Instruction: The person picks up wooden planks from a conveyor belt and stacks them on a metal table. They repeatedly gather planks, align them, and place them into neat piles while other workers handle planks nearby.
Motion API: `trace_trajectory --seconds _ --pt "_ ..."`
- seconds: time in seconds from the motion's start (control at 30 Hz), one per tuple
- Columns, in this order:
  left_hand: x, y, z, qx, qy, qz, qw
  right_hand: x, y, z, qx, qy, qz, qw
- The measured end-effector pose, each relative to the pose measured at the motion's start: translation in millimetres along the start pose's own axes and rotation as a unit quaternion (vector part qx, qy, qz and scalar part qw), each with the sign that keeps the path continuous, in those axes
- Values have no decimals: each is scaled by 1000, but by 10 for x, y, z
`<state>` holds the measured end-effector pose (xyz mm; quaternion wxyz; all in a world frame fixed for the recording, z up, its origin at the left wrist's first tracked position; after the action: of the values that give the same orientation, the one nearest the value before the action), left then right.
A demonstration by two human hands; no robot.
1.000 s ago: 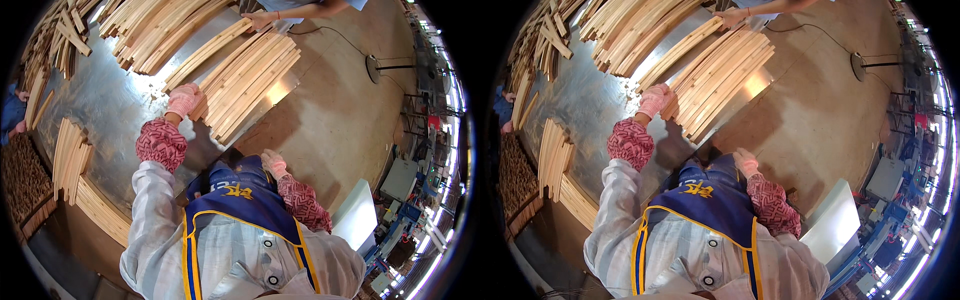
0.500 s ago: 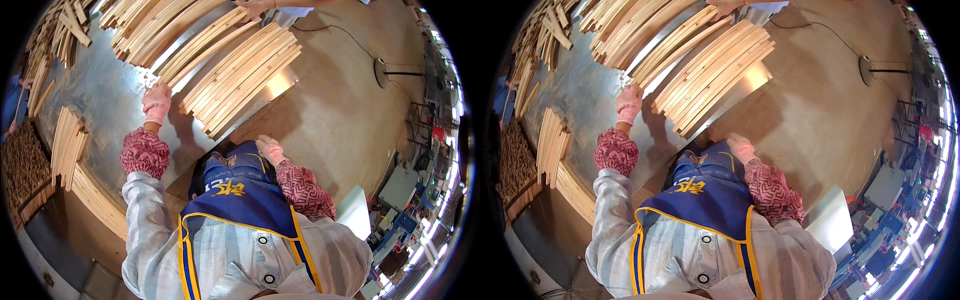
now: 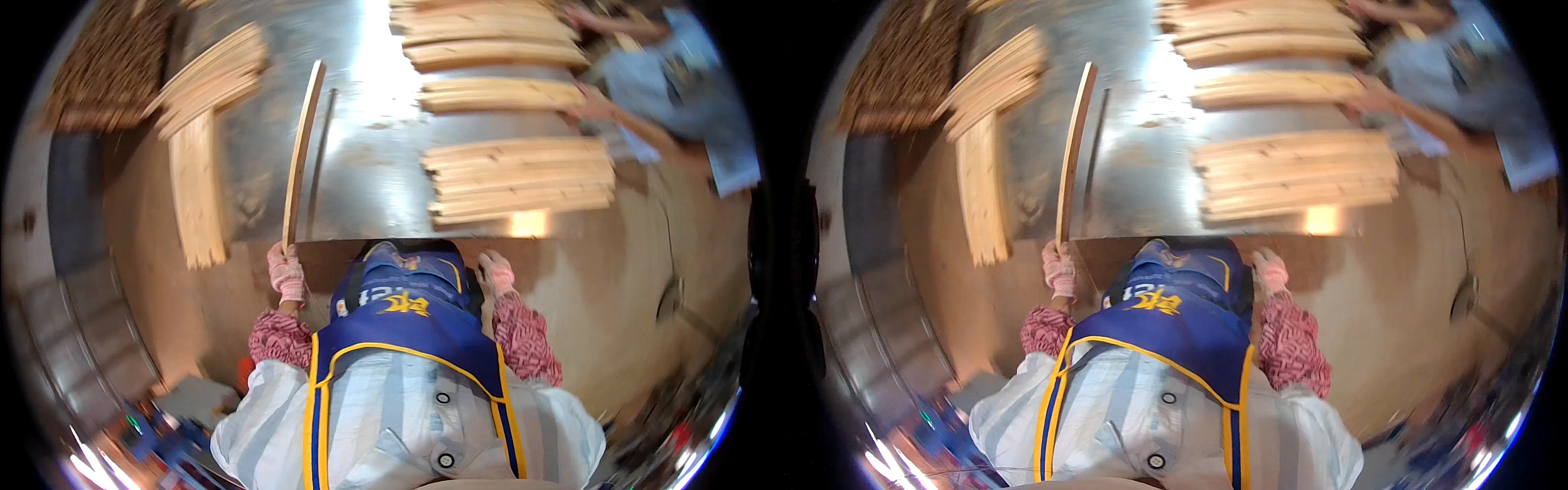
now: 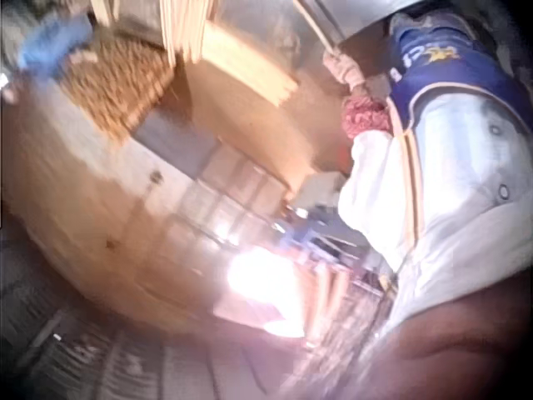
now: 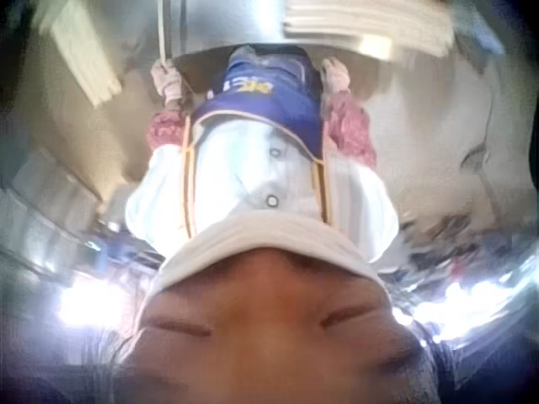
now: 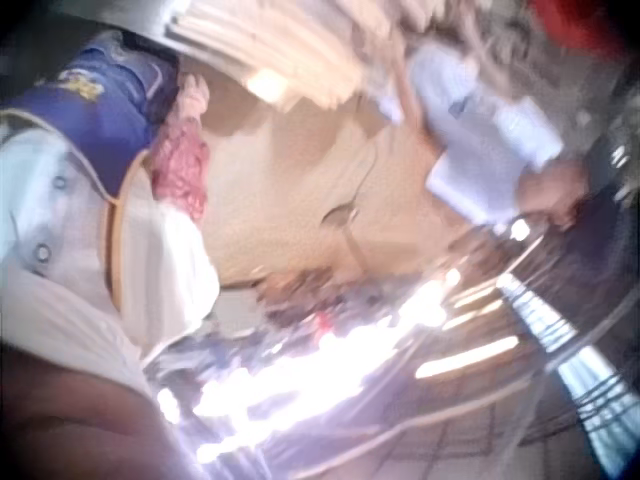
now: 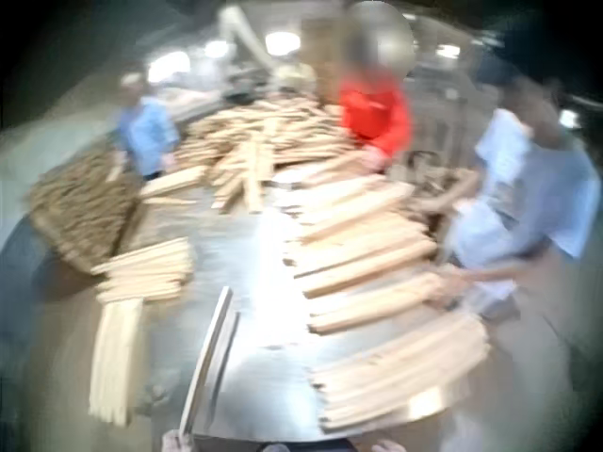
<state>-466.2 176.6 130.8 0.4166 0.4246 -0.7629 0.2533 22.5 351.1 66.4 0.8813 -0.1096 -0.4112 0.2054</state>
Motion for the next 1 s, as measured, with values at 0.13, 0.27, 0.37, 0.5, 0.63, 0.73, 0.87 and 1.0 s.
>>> trace_trajectory --seconds 0.13,0.27,0.37,0.5,0.63,0.73,0.87,1.0 --pt "352 62 523 164 46 -35 985 -35 116 641 -162 34 82 983" --pt "643 447 1312 161 165 -46 972 -165 119 1107 -177 -70 176 966" --pt "764 987 1521 133 216 -9 967 -330 139 1380 -151 -87 214 961" --pt "1034 1564 1089 164 257 78 949 -635 -10 1447 -188 -79 167 965" --pt "1014 1978 1262 121 304 101 939 -780 -47 1614 -181 -67 134 972" --pt "900 2054 1313 45 339 81 936 -920 -81 1489 -172 -68 127 975" --pt "699 2157 1448 38 338 125 932 -949 -234 1443 -166 -84 130 974" --pt "625 2088 1301 45 310 110 943 -1086 -277 1434 -200 -14 65 978"
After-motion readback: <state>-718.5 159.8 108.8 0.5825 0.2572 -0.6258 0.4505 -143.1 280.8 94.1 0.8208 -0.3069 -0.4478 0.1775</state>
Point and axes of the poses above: each hand's wrist, its own y-axis towards the middle knuckle, its own x-axis out of the back of the hand, z = x × y, the point moved 3 cm from there along y, towards the middle knuckle, and after that the axes turned 4 degrees about -y, right-handed, at the moved point
